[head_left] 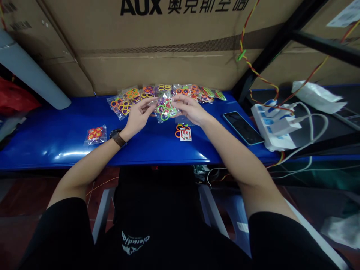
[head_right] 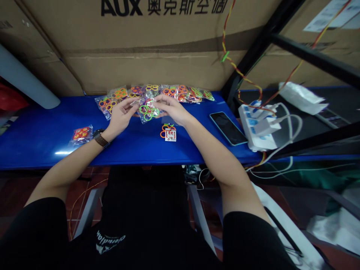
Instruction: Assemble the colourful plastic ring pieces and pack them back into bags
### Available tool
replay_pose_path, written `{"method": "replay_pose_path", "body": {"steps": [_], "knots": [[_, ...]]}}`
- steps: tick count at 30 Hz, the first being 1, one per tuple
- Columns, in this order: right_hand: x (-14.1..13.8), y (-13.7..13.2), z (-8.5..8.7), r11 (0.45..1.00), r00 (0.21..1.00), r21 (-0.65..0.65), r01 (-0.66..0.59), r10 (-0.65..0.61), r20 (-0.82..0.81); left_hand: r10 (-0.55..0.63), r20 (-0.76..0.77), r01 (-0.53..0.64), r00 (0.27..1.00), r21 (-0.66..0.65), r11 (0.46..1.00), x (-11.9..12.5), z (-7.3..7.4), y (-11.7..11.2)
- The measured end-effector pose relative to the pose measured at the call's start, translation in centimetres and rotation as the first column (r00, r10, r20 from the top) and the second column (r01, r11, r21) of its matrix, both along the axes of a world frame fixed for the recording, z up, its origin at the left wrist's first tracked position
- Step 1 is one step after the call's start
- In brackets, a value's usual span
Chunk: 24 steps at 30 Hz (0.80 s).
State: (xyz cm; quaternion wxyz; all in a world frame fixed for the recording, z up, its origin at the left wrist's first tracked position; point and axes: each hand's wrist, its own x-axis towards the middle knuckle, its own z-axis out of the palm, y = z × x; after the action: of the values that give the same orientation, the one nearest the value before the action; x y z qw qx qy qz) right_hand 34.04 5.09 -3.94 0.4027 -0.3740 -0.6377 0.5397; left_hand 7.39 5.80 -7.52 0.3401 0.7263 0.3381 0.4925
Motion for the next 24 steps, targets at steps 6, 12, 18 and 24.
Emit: {"method": "replay_pose_path", "body": {"steps": [6, 12, 18, 24], "knots": [[0.4, 0.2, 0.0, 0.996, 0.996, 0.051, 0.073, -0.076, 0.055, -0.008, -0.022, 0.008, 1.000, -0.008, 1.000, -0.1, -0.2, 0.3], [0.1, 0.2, -0.2, 0.995, 0.996, 0.053, 0.081, -0.083, 0.029, 0.001, -0.056, 0.000, 0.998, 0.011, 1.000, -0.3, -0.1, 0.2], [-0.1, 0.1, 0.0, 0.989, 0.992, 0.083, 0.120, -0.123, 0.028, -0.045, -0.053, 0.043, 0.998, -0.031, 0.999, -0.2, 0.0, -0.1], [-0.5, -0.3, 0.1, 0.986, 0.988, 0.125, 0.114, -0.125, 0.086, -0.157, 0.033, 0.160, 0.987, -0.173, 0.972, 0.6, 0.5, -1.3]]}}
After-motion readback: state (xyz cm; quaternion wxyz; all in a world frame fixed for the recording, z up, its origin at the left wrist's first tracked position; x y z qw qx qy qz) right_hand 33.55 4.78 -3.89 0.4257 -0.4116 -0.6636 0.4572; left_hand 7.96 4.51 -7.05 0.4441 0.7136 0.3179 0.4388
